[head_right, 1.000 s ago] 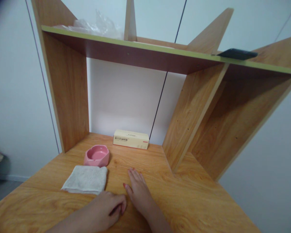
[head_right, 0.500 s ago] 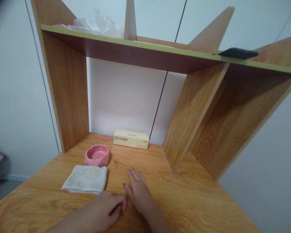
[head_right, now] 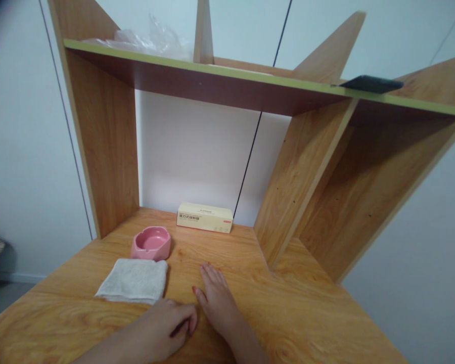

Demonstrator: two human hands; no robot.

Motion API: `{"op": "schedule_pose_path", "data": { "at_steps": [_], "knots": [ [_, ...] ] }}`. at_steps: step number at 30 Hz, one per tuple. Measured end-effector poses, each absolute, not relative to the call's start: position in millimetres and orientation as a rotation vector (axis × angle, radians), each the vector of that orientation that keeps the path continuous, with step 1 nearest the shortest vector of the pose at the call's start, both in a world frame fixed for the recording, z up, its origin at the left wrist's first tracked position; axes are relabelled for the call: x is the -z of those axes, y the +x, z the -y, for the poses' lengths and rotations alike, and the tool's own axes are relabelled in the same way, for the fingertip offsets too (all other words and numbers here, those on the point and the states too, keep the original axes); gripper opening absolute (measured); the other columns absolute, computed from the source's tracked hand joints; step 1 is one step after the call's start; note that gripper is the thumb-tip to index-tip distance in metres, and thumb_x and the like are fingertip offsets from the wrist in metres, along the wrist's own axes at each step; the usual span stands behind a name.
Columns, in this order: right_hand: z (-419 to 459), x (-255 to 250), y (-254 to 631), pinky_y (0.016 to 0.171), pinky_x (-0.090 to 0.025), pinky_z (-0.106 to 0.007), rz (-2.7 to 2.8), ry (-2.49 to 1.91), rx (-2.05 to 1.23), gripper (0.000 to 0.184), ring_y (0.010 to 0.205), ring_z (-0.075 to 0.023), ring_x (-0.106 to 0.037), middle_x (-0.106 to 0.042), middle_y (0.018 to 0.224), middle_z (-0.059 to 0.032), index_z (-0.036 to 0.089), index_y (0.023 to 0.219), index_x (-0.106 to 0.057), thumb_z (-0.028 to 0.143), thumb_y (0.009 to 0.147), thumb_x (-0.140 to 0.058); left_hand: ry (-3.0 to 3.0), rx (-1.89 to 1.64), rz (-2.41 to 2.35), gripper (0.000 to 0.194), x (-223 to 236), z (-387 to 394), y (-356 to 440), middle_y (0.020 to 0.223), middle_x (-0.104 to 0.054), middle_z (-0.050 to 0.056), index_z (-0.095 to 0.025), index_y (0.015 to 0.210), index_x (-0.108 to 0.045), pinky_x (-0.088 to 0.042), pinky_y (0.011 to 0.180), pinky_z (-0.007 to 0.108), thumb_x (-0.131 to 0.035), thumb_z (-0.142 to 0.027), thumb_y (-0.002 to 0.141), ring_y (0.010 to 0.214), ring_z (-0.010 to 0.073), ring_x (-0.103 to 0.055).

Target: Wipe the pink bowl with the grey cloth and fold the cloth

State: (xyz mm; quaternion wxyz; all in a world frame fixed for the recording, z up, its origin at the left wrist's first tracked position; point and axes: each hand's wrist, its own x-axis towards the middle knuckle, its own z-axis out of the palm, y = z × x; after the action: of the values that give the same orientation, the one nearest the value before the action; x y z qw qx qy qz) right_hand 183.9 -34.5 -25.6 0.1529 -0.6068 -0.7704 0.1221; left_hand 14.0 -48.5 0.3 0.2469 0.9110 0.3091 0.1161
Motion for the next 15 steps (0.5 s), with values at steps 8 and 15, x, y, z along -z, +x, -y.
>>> {"op": "schedule_pose_path", "data": {
  "at_steps": [8, 15],
  "knots": [
    [34.5, 29.7, 185.2, 0.105, -0.018, -0.038, 2.203, -1.72, -0.324, 0.054, 0.127, -0.0196, -0.026, -0.034, 0.137, -0.0083, 0.012, 0.131, -0.036, 0.042, 0.086, -0.031, 2.486, -0.315, -0.837, 0.021, -1.5, 48.9, 13.3, 0.073, -0.064, -0.004, -0.022, 0.079, -0.054, -0.04, 0.06, 0.018, -0.041, -0.008, 0.072, 0.067, 0.0124, -0.059],
    [34.8, 29.3, 184.9, 0.106, -0.018, -0.039, 2.201, -1.725, -0.335, 0.055, 0.128, -0.0206, -0.025, -0.034, 0.137, -0.0098, 0.01, 0.131, -0.036, 0.041, 0.086, -0.031, 2.48, -0.3, -0.839, 0.022, -1.5, 48.2, 13.6, 0.073, -0.064, -0.004, -0.023, 0.08, -0.054, -0.04, 0.059, 0.018, -0.041, -0.008, 0.072, 0.066, 0.0124, -0.059]
  ]
}}
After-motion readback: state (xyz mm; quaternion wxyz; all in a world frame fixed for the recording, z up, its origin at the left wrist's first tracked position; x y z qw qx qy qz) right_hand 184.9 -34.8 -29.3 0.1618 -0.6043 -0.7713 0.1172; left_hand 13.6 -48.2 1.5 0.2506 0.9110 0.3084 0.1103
